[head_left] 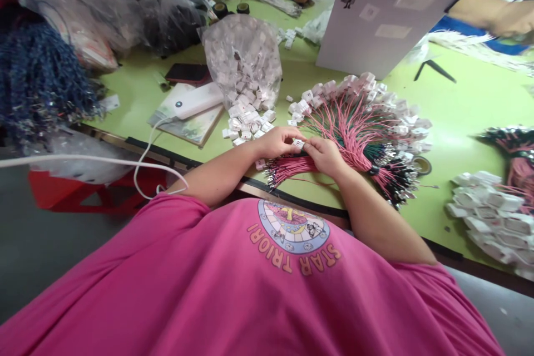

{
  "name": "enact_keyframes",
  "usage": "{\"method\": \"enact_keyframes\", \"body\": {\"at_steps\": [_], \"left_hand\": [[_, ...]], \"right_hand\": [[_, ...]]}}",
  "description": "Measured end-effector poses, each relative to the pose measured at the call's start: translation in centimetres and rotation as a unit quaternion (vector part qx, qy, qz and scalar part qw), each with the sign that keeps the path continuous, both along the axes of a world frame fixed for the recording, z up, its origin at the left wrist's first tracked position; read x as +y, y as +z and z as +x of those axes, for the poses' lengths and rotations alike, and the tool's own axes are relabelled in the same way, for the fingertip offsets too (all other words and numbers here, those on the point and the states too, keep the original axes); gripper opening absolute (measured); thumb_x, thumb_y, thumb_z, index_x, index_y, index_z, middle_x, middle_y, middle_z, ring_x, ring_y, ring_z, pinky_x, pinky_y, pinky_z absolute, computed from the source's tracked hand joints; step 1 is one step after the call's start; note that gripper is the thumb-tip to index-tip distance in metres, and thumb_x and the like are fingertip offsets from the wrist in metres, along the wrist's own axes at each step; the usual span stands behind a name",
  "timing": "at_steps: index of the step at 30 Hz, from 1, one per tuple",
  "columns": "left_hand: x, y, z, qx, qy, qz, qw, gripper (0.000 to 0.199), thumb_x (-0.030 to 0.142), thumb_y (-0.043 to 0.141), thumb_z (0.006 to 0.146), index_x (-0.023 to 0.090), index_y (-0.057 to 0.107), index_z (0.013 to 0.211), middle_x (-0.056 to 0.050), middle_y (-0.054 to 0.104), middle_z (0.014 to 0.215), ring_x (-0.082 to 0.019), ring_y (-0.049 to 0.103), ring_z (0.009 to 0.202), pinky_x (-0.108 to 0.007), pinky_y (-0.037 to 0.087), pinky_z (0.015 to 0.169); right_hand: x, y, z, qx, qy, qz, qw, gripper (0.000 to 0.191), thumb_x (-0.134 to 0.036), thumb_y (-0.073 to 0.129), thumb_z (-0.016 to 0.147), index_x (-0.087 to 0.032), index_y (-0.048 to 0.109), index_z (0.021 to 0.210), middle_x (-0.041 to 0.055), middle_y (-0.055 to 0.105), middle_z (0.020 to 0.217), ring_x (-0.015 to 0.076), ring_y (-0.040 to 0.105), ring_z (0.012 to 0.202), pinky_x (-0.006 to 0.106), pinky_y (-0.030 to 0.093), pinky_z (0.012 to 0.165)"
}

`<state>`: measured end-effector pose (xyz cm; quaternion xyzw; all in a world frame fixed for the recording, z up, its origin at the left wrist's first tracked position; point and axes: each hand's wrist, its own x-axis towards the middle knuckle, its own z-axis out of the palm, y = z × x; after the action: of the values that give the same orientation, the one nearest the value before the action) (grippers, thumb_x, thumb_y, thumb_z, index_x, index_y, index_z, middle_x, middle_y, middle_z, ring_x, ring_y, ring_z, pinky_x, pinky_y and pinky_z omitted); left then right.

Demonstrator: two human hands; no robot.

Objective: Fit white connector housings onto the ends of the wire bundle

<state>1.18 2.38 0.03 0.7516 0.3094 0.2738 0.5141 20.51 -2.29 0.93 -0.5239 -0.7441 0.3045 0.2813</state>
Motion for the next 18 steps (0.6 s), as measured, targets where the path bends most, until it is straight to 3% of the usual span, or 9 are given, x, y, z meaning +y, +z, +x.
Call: {"method": "enact_keyframes", "body": {"at_steps": [4, 9, 13, 16, 18], "left_hand": [[-0.1, -0.2, 0.3, 0.006, 0.052, -0.007, 0.999, 0.036, 0.036, 0.074, 0.071, 0.016, 0.071, 0.101, -0.005, 0.064, 0.091, -0.009, 0.052, 0.068, -0.024, 0.042, 0.066], [-0.1, 0.0, 0.4, 0.02, 0.02, 0.006, 1.0, 0.036, 0.035, 0.076, 0.068, 0.016, 0.072, 0.099, -0.004, 0.063, 0.086, -0.009, 0.051, 0.069, -0.023, 0.042, 0.066], [0.1, 0.7, 0.0, 0.004, 0.076, -0.04, 0.996, 0.038, 0.03, 0.072, 0.071, 0.013, 0.069, 0.105, -0.007, 0.064, 0.099, -0.01, 0.057, 0.074, -0.024, 0.046, 0.069], [0.3, 1.0, -0.2, 0.011, 0.117, -0.054, 0.992, 0.037, 0.022, 0.072, 0.07, 0.013, 0.067, 0.106, -0.008, 0.063, 0.109, -0.008, 0.058, 0.074, -0.023, 0.048, 0.069], [0.3, 0.9, -0.2, 0.009, 0.123, -0.078, 0.989, 0.039, 0.021, 0.071, 0.071, 0.013, 0.066, 0.109, -0.006, 0.066, 0.097, -0.007, 0.058, 0.066, -0.023, 0.049, 0.066]], "right_hand": [[-0.3, -0.1, -0.1, -0.019, -0.049, 0.051, 0.997, 0.021, -0.028, 0.049, 0.082, -0.017, 0.062, 0.071, 0.0023, 0.061, 0.067, 0.0145, 0.052, 0.064, 0.027, 0.035, 0.063], [-0.2, -0.3, 0.1, -0.064, -0.029, 0.059, 0.996, 0.022, -0.025, 0.045, 0.085, -0.018, 0.062, 0.073, 0.0046, 0.062, 0.069, 0.017, 0.054, 0.065, 0.029, 0.037, 0.064], [-0.8, 0.8, 0.5, -0.081, -0.017, 0.162, 0.983, 0.023, -0.027, 0.046, 0.087, -0.016, 0.066, 0.092, 0.0115, 0.066, 0.093, 0.0222, 0.058, 0.088, 0.035, 0.041, 0.081], [-2.0, 1.8, 0.3, -0.154, 0.121, 0.18, 0.964, 0.021, -0.028, 0.049, 0.087, -0.018, 0.067, 0.091, 0.011, 0.066, 0.096, 0.0229, 0.056, 0.091, 0.035, 0.04, 0.082], [-2.9, 2.1, -0.3, -0.226, 0.221, 0.146, 0.937, 0.021, -0.028, 0.049, 0.087, -0.017, 0.067, 0.085, 0.0099, 0.065, 0.087, 0.0212, 0.055, 0.082, 0.034, 0.038, 0.074]]}}
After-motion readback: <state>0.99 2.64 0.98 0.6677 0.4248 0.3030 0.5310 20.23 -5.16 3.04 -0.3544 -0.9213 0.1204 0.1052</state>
